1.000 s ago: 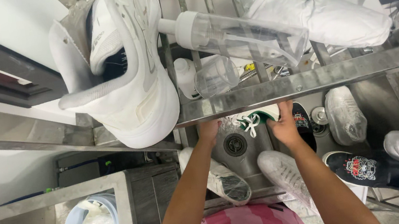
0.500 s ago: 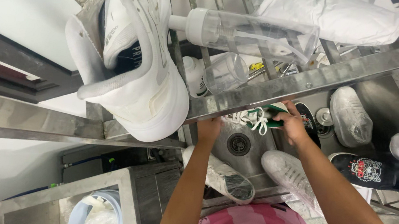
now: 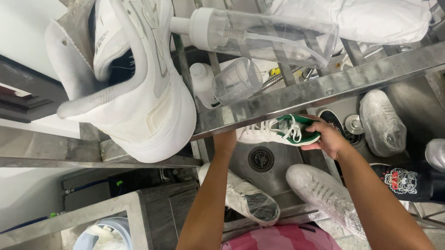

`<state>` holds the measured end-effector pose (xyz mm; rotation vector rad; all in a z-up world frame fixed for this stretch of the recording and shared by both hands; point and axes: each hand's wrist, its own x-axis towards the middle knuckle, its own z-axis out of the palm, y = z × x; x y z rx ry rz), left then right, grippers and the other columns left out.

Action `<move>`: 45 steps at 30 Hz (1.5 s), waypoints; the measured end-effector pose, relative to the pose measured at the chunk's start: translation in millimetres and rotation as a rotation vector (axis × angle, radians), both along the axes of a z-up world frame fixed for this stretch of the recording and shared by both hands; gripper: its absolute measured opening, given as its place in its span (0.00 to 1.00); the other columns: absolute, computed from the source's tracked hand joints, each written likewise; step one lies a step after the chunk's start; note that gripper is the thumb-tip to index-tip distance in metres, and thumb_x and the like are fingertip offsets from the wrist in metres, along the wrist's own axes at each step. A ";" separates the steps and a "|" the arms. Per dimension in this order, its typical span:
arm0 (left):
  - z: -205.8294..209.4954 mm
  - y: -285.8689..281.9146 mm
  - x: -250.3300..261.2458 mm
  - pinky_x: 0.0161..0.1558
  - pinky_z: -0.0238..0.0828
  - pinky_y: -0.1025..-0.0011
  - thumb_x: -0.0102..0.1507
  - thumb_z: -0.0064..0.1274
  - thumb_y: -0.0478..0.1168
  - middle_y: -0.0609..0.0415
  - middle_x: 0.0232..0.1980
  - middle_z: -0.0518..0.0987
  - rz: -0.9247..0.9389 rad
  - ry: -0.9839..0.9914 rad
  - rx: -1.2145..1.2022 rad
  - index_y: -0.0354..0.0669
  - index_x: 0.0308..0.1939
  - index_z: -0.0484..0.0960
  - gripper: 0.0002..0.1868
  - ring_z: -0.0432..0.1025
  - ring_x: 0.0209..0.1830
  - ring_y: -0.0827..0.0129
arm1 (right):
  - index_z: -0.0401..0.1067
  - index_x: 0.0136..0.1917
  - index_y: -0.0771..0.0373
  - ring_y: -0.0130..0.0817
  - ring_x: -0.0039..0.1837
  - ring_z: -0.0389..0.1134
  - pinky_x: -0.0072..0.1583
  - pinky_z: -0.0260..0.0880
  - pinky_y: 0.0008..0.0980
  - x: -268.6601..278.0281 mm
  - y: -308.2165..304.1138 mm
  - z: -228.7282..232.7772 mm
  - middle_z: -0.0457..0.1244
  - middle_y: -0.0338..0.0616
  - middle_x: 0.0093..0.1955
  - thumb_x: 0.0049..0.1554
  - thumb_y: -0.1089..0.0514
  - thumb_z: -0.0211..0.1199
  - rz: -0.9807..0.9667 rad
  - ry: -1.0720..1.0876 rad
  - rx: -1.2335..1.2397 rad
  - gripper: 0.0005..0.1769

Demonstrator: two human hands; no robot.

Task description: The person cleans a pair of white sneakers with green accents in a stainless steel sink. They remove the shoes from plastic bags, scrub the soles and uppers with a blue brush, and rinse them under running water. The person handles the shoes one at a time, placing them back into the sink area after cleaning.

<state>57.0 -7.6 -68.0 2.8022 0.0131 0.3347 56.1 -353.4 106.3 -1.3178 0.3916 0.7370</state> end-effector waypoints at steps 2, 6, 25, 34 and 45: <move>-7.5 -1.9 1.5 0.54 0.68 0.46 0.67 0.44 0.40 0.39 0.45 0.82 0.068 0.050 -0.076 0.37 0.42 0.83 0.13 0.75 0.48 0.43 | 0.62 0.76 0.54 0.43 0.57 0.72 0.53 0.76 0.47 -4.3 -0.6 4.6 0.65 0.48 0.65 0.54 0.51 0.55 -0.007 -0.007 0.015 0.36; -6.4 -1.5 0.7 0.48 0.72 0.50 0.66 0.46 0.39 0.41 0.41 0.83 0.085 -0.119 -0.255 0.36 0.39 0.83 0.12 0.76 0.44 0.45 | 0.60 0.78 0.52 0.43 0.57 0.71 0.49 0.77 0.44 -9.7 -3.5 12.1 0.65 0.48 0.65 0.56 0.41 0.57 -0.006 -0.073 0.058 0.39; 108.6 7.5 -49.3 0.42 0.72 0.70 0.66 0.55 0.37 0.51 0.50 0.77 0.437 0.314 -1.554 0.40 0.54 0.77 0.13 0.72 0.45 0.69 | 0.64 0.67 0.67 0.33 0.42 0.66 0.42 0.76 0.34 3.6 31.1 -45.5 0.67 0.52 0.53 0.58 0.34 0.65 -0.064 -0.158 -0.173 0.40; 60.2 37.4 -46.5 0.58 0.64 0.62 0.70 0.51 0.39 0.50 0.64 0.71 0.521 -0.209 -1.771 0.35 0.68 0.69 0.23 0.66 0.59 0.62 | 0.63 0.70 0.60 0.34 0.68 0.64 0.70 0.58 0.37 2.4 111.3 -53.6 0.65 0.44 0.66 0.52 0.47 0.73 -0.019 -0.253 0.053 0.38; 31.4 64.1 -36.6 0.73 0.55 0.59 0.68 0.53 0.37 0.40 0.75 0.66 0.555 -0.599 -0.821 0.30 0.71 0.65 0.29 0.62 0.74 0.51 | 0.37 0.79 0.64 0.47 0.75 0.51 0.71 0.56 0.44 -8.0 200.7 -24.0 0.48 0.58 0.74 0.50 0.47 0.83 0.156 -0.295 -0.374 0.65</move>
